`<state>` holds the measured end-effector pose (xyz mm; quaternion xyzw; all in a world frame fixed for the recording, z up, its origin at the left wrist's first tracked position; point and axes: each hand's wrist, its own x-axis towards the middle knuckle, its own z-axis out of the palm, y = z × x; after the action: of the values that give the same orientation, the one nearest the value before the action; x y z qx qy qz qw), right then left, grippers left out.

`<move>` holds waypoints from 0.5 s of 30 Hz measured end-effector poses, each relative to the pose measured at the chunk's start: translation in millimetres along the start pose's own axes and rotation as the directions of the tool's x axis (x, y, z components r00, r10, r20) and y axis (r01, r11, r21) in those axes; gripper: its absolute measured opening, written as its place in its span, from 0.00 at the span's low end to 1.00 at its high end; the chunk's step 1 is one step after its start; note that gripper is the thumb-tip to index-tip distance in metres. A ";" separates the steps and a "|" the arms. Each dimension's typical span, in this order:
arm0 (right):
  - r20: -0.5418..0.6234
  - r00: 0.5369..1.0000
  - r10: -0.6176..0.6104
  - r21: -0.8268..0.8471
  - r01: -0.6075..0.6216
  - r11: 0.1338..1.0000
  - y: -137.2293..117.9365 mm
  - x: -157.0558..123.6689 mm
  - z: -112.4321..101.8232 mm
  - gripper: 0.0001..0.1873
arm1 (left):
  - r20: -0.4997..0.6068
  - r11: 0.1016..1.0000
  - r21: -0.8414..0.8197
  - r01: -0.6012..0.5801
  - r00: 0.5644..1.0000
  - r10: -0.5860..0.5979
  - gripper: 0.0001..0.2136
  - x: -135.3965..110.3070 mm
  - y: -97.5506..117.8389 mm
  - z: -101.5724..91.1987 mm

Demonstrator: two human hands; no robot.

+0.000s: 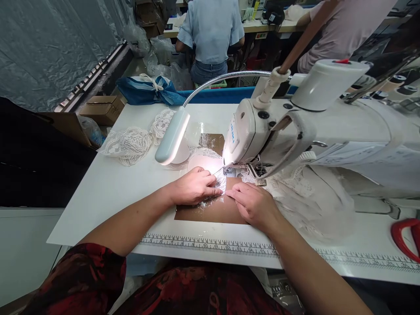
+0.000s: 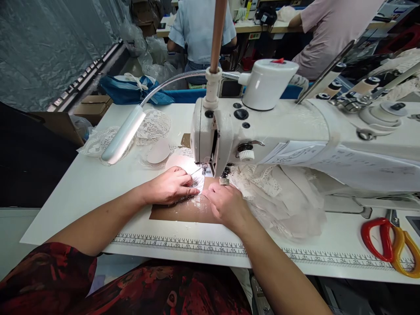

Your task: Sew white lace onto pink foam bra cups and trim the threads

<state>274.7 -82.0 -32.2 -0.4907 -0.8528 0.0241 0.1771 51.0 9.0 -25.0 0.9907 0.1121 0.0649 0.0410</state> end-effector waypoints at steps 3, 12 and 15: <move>-0.011 1.000 0.027 0.011 -0.026 1.000 -0.8 -0.2 -0.4 0.17 | -0.001 1.000 -0.009 0.006 1.000 -0.006 0.15 0.2 0.1 0.1; 0.099 0.995 -0.003 -0.004 0.003 1.000 -5.0 3.0 0.0 0.17 | -0.057 0.998 -0.056 0.025 0.998 -0.028 0.14 0.6 5.0 -3.5; 0.099 0.995 -0.001 -0.015 0.002 1.000 -6.6 3.9 -1.0 0.17 | -0.044 0.998 -0.011 0.064 0.997 -0.064 0.17 4.6 8.4 -3.5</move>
<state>267.8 -82.2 -28.8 -0.4896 -0.8611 0.0421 0.1309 56.8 2.1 -20.2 0.9847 0.1442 0.0862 0.0454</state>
